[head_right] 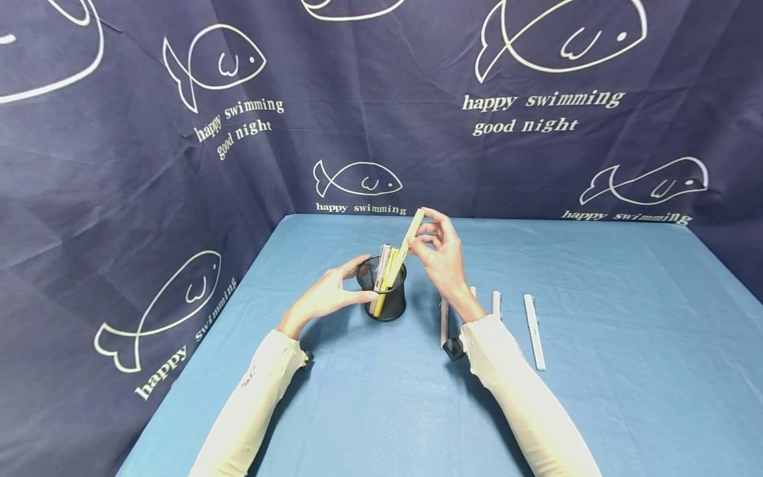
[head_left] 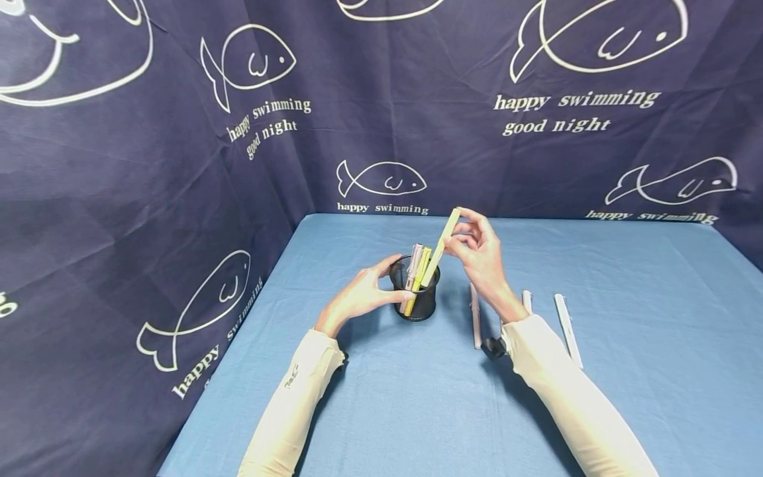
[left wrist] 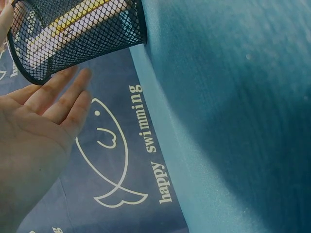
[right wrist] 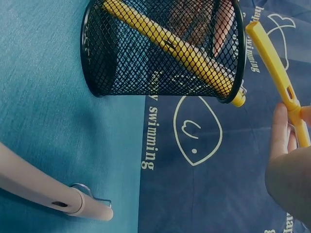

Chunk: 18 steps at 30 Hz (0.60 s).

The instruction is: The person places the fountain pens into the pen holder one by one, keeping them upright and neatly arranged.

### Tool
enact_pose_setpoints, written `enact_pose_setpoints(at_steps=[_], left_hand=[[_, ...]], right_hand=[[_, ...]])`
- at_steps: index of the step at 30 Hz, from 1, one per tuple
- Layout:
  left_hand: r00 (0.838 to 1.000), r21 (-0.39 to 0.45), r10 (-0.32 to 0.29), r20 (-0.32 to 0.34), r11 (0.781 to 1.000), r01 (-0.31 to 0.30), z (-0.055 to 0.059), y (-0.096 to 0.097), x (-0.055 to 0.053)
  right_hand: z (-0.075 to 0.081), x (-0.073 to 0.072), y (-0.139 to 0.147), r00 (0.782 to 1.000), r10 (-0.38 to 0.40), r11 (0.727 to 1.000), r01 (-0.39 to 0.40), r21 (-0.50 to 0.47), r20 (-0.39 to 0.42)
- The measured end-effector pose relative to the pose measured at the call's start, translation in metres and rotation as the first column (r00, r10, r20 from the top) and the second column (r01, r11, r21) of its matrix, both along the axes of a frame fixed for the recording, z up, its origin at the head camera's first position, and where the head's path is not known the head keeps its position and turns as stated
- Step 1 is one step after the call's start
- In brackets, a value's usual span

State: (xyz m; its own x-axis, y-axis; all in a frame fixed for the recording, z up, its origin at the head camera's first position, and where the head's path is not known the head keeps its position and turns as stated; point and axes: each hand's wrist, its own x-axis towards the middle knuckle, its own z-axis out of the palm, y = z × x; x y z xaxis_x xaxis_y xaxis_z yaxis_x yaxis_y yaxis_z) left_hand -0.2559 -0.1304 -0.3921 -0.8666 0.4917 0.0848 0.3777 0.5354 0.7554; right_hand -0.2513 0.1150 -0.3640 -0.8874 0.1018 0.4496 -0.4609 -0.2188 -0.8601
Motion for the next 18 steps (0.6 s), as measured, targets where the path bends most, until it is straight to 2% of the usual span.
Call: enact_pose_setpoints(at_steps=[8, 18], left_hand=[[1.0, 0.003, -0.008, -0.003, 1.0, 0.008, -0.0006, -0.0003, -0.0005], [1.0, 0.0, -0.004, -0.006, 1.0, 0.004, -0.0009, -0.0009, -0.0013]], right_hand=[[-0.0027, -0.0007, -0.0033, 0.997, -0.078, 0.996, 0.078, 0.039, -0.01], [-0.0085, -0.0014, -0.0057, 0.996, -0.08, 0.994, 0.082, 0.067, -0.028]])
